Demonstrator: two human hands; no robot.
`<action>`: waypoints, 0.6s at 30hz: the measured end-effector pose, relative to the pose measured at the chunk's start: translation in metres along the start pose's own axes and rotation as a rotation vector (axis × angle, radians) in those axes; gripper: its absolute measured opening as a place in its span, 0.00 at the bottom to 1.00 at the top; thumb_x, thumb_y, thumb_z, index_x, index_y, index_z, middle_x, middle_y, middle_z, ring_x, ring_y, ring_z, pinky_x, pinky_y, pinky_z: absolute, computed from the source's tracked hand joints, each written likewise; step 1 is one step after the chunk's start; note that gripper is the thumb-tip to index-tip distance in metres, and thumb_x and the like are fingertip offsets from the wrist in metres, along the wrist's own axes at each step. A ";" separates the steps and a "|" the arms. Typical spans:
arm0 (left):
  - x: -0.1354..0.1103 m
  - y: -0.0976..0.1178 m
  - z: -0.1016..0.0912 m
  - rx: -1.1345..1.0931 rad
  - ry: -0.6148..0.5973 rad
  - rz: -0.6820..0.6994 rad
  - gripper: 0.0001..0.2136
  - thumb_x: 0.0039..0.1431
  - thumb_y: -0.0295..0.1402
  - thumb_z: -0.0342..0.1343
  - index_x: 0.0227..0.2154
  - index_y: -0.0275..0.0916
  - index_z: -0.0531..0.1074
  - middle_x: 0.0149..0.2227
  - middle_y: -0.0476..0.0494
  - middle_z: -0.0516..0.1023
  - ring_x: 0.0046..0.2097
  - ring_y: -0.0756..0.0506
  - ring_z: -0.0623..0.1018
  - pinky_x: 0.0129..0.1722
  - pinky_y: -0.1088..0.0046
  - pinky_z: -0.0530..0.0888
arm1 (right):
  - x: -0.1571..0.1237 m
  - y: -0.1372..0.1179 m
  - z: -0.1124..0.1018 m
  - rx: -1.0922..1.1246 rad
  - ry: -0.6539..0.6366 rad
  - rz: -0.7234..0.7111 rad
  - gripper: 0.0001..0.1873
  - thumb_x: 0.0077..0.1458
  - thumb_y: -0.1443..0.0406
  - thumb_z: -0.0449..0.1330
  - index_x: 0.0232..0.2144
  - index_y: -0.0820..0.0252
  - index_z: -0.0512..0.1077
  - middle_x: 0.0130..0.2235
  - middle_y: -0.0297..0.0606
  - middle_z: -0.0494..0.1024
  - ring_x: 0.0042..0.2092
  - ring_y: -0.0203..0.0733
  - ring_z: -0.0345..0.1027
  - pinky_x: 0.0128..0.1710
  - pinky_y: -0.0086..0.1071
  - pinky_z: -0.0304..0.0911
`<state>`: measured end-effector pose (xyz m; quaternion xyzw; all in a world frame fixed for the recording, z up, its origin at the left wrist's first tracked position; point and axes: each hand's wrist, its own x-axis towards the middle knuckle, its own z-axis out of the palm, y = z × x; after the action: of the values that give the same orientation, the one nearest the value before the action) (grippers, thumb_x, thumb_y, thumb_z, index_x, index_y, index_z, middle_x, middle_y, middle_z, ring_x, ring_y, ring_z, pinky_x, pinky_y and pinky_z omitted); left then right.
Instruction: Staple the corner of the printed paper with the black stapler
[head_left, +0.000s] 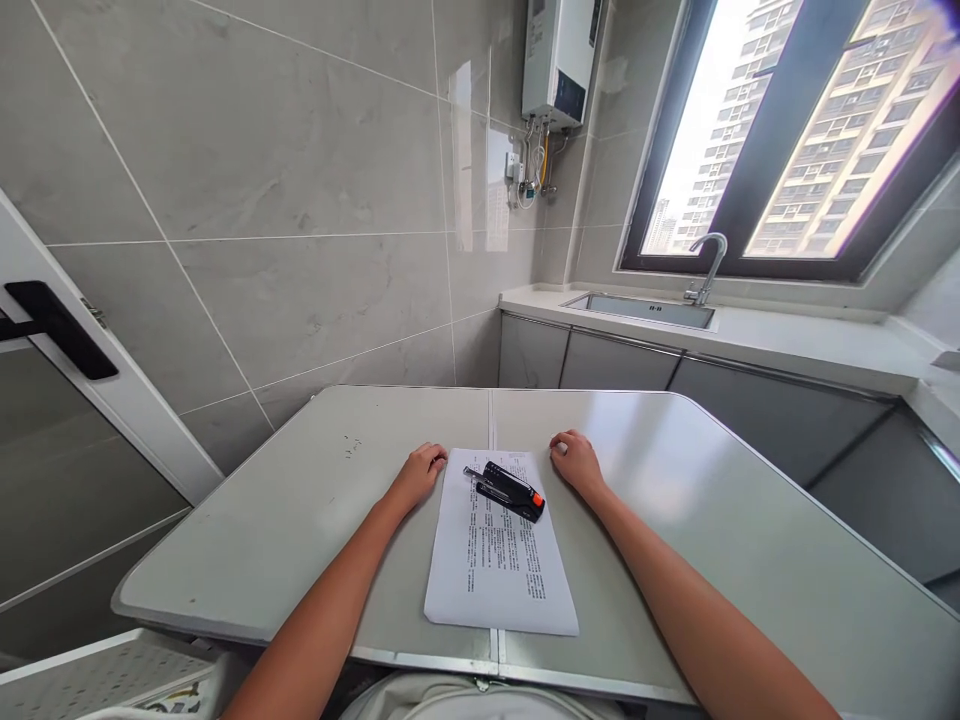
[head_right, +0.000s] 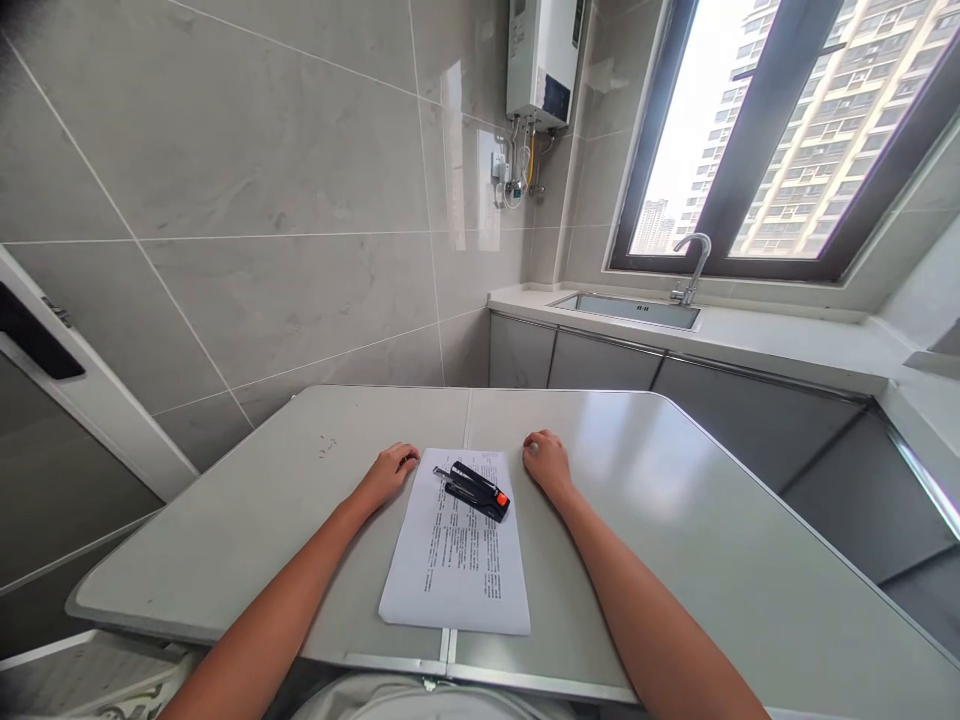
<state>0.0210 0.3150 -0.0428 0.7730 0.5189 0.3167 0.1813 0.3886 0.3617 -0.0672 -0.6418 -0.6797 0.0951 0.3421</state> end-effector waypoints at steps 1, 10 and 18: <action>0.000 0.002 0.000 -0.028 -0.013 -0.002 0.11 0.67 0.31 0.48 0.40 0.40 0.77 0.38 0.43 0.80 0.39 0.44 0.78 0.43 0.67 0.75 | -0.001 -0.004 -0.001 0.032 0.015 -0.001 0.10 0.55 0.68 0.54 0.32 0.57 0.76 0.44 0.41 0.77 0.42 0.43 0.71 0.46 0.35 0.63; 0.000 0.016 -0.003 -0.096 0.017 0.075 0.14 0.69 0.34 0.48 0.46 0.41 0.79 0.39 0.44 0.81 0.40 0.45 0.78 0.44 0.68 0.74 | -0.031 -0.074 -0.024 0.454 -0.179 -0.319 0.18 0.67 0.52 0.52 0.38 0.55 0.77 0.40 0.40 0.79 0.39 0.44 0.70 0.40 0.36 0.65; -0.003 0.022 -0.002 -0.147 -0.007 0.114 0.14 0.70 0.34 0.51 0.50 0.42 0.80 0.41 0.43 0.80 0.36 0.47 0.75 0.40 0.70 0.72 | -0.057 -0.098 -0.008 0.221 -0.472 -0.421 0.10 0.57 0.59 0.65 0.35 0.57 0.71 0.37 0.36 0.77 0.37 0.41 0.67 0.38 0.32 0.60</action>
<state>0.0343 0.3038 -0.0290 0.7870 0.4489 0.3608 0.2210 0.3110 0.2903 -0.0250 -0.4065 -0.8435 0.2417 0.2548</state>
